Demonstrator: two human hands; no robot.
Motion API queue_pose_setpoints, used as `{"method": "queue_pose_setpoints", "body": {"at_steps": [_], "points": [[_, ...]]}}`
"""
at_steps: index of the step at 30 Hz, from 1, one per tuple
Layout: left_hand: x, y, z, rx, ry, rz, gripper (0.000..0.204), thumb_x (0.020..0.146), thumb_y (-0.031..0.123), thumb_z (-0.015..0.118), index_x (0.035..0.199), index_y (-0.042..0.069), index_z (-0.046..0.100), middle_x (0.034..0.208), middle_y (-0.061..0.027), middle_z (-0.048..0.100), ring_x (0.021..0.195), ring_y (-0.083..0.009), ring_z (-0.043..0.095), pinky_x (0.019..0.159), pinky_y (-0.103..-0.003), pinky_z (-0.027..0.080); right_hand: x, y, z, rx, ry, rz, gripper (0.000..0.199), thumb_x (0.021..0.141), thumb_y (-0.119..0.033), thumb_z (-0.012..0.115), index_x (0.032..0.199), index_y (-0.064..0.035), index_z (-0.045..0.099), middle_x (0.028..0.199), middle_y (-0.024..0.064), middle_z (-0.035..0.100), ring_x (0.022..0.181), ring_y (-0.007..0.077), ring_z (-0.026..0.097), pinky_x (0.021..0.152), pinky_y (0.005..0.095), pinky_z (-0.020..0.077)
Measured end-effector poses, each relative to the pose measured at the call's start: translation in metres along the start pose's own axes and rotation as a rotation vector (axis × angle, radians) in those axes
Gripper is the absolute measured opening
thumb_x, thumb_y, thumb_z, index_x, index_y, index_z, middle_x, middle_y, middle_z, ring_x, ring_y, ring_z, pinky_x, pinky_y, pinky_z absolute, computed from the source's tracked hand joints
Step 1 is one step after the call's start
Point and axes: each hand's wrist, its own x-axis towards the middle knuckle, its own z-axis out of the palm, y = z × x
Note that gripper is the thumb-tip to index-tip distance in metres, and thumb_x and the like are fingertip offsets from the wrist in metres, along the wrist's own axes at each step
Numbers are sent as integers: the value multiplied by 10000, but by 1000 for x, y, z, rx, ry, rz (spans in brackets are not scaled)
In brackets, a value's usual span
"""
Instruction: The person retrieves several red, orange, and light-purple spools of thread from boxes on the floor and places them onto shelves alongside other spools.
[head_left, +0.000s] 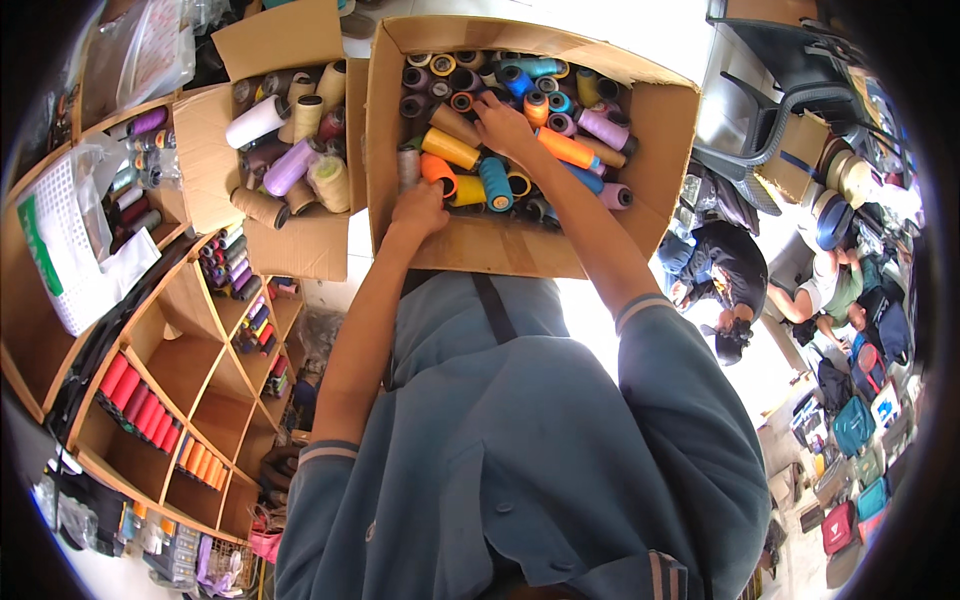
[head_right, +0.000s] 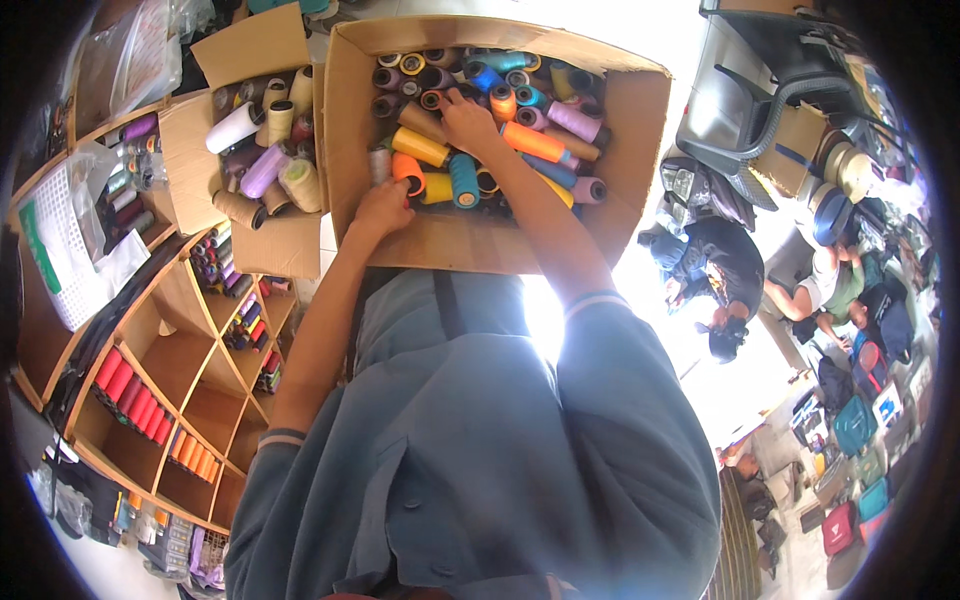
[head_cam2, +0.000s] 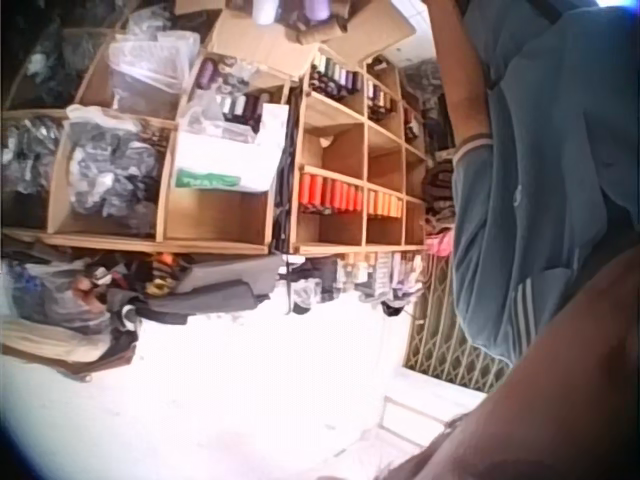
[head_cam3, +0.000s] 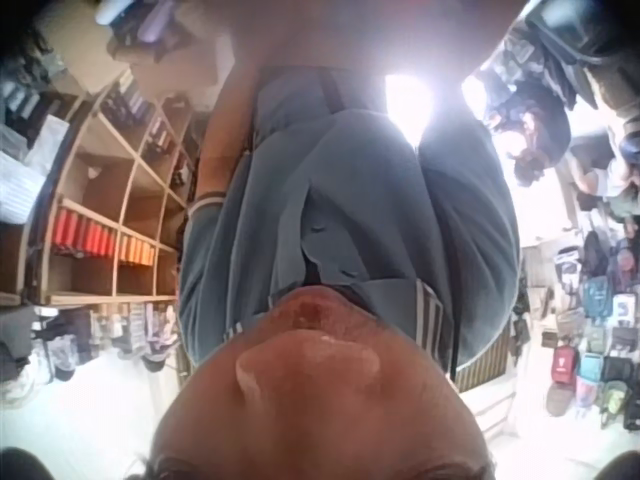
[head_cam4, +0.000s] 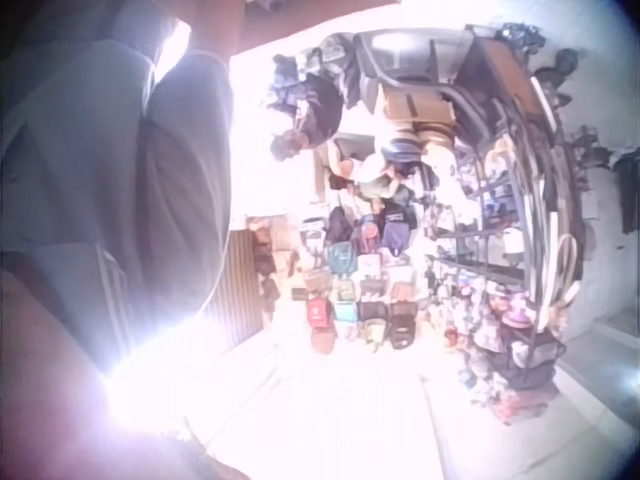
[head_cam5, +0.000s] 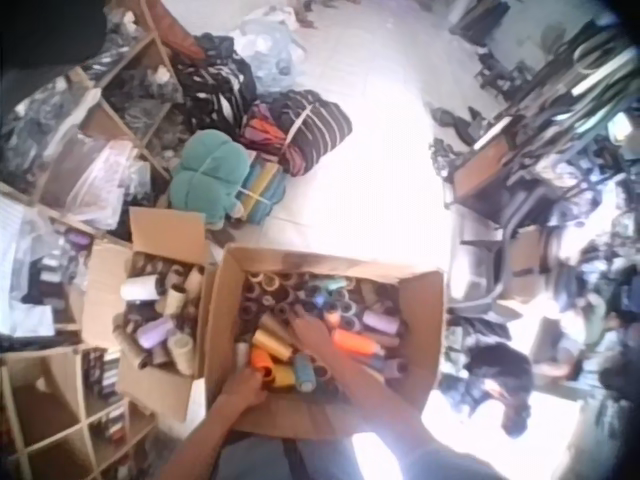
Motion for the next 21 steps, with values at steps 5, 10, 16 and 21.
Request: {"method": "queue_pose_setpoints", "body": {"at_steps": [5,10,16,21], "points": [[0,0,-1,27,3,23,455,752,220,697,1154,52,566,1118,-168,582,1039,-331,602,874,-424,504,19,-6,-5,-198,38,-82,360,790,-157,596,1147,-112,575,1273,73,505,996,305,622,832,414,523],[-2,4,-6,17,-23,-16,440,748,219,702,1138,60,575,1122,-165,584,1024,-330,610,868,-425,507,18,-4,-15,-243,-136,66,448,772,-107,575,1220,-114,552,1363,83,476,963,309,624,823,409,515],[-3,1,-3,-27,14,5,404,741,205,706,1100,60,591,1120,-148,592,1022,-332,610,860,-429,508,-7,9,-7,-348,77,-47,445,736,-129,619,1178,-102,568,1322,109,495,944,314,611,769,413,477],[-4,-1,-1,-58,16,1,403,738,198,706,1098,59,592,1135,-145,591,1030,-329,606,868,-428,504,-11,-3,-27,-271,292,102,446,740,-141,615,1159,-21,525,1267,149,506,933,320,596,799,423,479]]}}
